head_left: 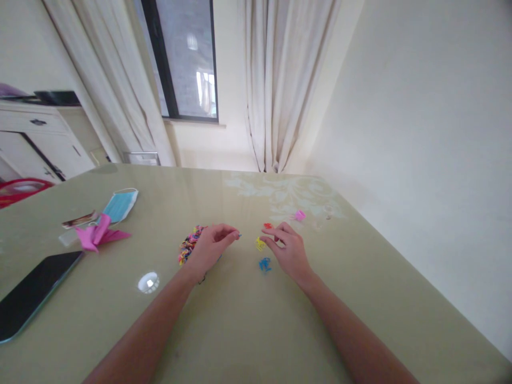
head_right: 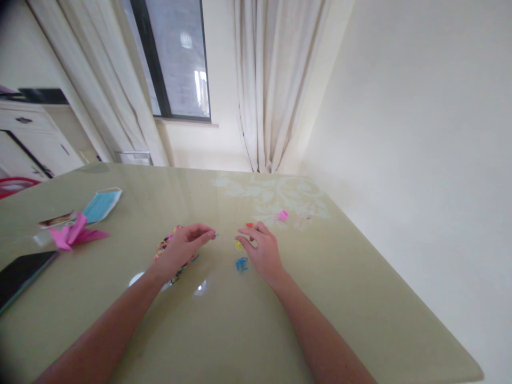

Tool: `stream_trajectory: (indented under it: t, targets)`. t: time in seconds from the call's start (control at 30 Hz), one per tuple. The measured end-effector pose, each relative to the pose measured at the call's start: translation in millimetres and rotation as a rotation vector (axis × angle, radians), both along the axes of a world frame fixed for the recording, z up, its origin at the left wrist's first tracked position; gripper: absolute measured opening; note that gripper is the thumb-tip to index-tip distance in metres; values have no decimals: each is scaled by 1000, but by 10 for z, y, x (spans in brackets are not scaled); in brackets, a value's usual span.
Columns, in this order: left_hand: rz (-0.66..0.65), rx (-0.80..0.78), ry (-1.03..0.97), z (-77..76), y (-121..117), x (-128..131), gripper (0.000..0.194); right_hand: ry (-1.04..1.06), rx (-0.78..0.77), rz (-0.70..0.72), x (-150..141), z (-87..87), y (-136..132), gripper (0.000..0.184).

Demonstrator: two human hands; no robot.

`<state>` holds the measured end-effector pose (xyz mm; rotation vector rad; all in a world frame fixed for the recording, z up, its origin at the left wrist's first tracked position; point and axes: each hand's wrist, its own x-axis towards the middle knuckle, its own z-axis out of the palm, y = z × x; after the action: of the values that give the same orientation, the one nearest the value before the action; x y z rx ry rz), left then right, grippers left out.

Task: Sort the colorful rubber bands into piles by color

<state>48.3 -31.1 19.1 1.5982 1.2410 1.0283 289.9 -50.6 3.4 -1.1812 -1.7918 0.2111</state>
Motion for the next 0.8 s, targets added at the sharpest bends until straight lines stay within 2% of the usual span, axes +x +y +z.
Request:
stream_trajectory:
  t: [0.07, 0.17, 0.27, 0.37, 0.47, 0.57, 0.63, 0.7, 0.8]
  targets:
    - [-92, -89, -149, 16, -73, 82, 32, 3, 8, 79, -85, 24, -94, 24]
    - [-166, -155, -242, 33, -179, 179, 34, 31, 36, 146, -145, 54, -179, 20]
    - [-193, -156, -240, 50, -221, 213, 35, 79, 39, 160, -150, 94, -211, 17]
    - [-200, -117, -147, 55, -186, 177, 37, 162, -9, 135, -128, 174, -234, 16]
    - [-124, 32, 154, 14, -118, 80, 35, 264, -45, 113, -75, 283, -268, 15]
    - [59, 265, 679, -69, -67, -35, 25, 340, -23, 91, -4, 378, -304, 14]
    - [127, 318, 942, -118, -52, -90, 24, 353, 1, 88, 35, 415, -320, 13]
    - [120, 302, 1064, -145, -42, -116, 25, 346, 26, 93, 62, 430, -328, 11]
    - [92, 294, 1107, -154, -21, -126, 30, 306, 59, 96, 86, 423, -328, 10]
